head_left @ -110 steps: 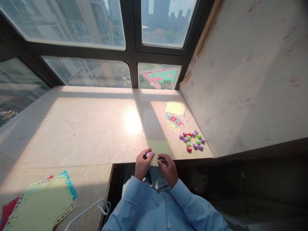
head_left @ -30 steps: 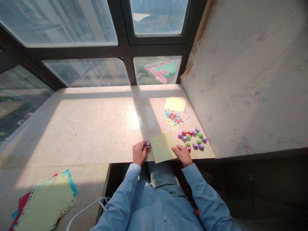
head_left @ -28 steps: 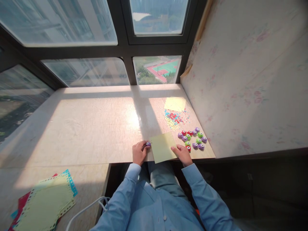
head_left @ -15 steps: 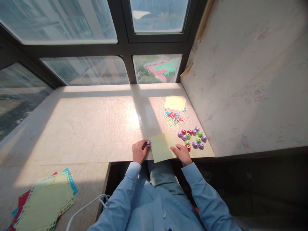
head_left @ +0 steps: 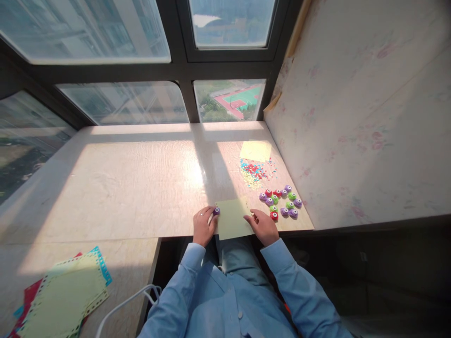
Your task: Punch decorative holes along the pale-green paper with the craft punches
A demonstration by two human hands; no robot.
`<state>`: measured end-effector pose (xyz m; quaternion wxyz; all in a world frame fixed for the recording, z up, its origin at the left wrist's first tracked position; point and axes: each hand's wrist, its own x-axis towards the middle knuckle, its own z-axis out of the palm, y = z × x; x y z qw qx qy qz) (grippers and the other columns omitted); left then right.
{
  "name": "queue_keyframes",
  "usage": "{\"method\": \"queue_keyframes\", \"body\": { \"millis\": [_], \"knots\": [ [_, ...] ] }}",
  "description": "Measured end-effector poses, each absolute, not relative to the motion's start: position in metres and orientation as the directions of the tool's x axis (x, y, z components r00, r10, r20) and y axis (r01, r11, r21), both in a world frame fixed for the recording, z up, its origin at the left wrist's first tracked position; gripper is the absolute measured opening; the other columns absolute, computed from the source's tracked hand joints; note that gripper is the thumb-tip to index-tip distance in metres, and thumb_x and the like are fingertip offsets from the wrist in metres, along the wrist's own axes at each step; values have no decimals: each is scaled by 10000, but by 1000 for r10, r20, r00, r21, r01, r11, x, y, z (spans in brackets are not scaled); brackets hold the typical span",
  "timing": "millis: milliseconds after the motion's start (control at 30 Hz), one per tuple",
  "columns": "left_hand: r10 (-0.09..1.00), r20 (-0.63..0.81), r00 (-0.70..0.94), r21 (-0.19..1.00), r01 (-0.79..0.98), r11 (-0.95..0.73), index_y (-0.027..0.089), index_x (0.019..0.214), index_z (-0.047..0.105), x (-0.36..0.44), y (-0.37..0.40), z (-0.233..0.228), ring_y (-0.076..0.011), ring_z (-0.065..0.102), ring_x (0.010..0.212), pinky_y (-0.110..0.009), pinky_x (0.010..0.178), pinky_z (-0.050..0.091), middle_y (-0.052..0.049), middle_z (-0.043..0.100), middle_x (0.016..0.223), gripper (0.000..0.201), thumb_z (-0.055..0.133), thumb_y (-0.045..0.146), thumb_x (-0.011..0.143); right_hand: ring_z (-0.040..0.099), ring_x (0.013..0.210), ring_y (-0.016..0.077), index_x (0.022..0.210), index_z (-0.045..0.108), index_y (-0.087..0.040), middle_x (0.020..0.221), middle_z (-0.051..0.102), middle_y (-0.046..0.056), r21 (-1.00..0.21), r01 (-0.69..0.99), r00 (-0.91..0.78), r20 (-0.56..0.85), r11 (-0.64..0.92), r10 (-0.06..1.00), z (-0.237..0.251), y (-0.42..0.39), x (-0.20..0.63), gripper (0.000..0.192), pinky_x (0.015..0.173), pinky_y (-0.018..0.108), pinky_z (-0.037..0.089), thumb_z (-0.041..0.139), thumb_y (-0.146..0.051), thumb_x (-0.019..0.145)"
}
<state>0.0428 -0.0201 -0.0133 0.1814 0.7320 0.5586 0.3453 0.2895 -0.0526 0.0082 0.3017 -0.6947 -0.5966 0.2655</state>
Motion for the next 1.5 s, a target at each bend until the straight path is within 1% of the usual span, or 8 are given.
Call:
{"method": "queue_keyframes", "body": {
  "millis": [100,233,300,800,1133,1233,1367,1500],
  "knots": [
    [953,298,42,724,641,-255,197,1133,627,45,-22,-9,-231,597,1047,-401,927,480,-91,659,1095,323,547,404,898,566,894,230,1126,644,-133,914,617,122,-519,847,47,279,109,959,14,-45,291,464,833,343,454,461,-512,929],
    [951,306,49,700,665,-260,204,1131,639,47,-19,-4,-232,580,1060,-405,948,468,-87,655,1112,306,562,381,894,494,1184,264,1246,586,-166,1272,550,145,-368,815,-325,350,448,878,5,-30,279,400,964,401,430,501,-400,933],
    [952,293,91,680,680,-274,222,1089,663,47,-16,-4,-228,588,1041,-409,940,466,-73,672,1094,260,558,363,897,444,1263,274,1254,584,-175,1345,509,145,-335,774,-430,346,538,834,-6,-24,270,397,989,430,422,534,-376,915],
    [942,304,144,700,637,-323,259,1001,710,40,-13,-9,-198,632,957,-366,862,481,-26,713,1034,188,573,338,901,408,1316,282,1243,603,-165,1385,498,135,-340,794,-407,320,504,856,-18,-18,255,370,1042,476,381,493,-340,936],
    [968,223,117,721,648,-245,260,1008,704,42,-12,-2,-214,631,983,-385,879,477,-29,711,1045,199,577,357,890,391,1342,277,1262,593,-175,1402,484,129,-399,785,-390,276,474,878,-17,-18,255,375,1075,484,365,496,-332,936],
    [976,192,105,769,602,-216,252,1022,699,40,-13,-1,-221,626,1002,-399,908,482,-44,703,1047,223,610,382,864,406,1339,280,1302,558,-167,1401,483,138,-477,737,-366,315,479,876,-15,-19,256,418,1065,487,396,509,-350,930],
    [997,72,-21,936,348,-60,198,1127,642,36,-15,0,-200,624,989,-355,880,525,-95,634,1147,357,633,411,841,504,1264,232,1298,547,-194,1317,561,112,-702,562,-124,452,438,883,1,-23,266,374,1044,434,452,492,-289,940],
    [988,-95,-126,982,153,114,164,1080,640,33,-15,8,-173,624,913,-310,831,532,-97,640,1085,364,623,439,842,581,1149,223,1155,629,-204,1168,645,82,-823,429,145,471,374,870,18,-26,285,261,1023,448,462,507,-220,925]
  ]
}}
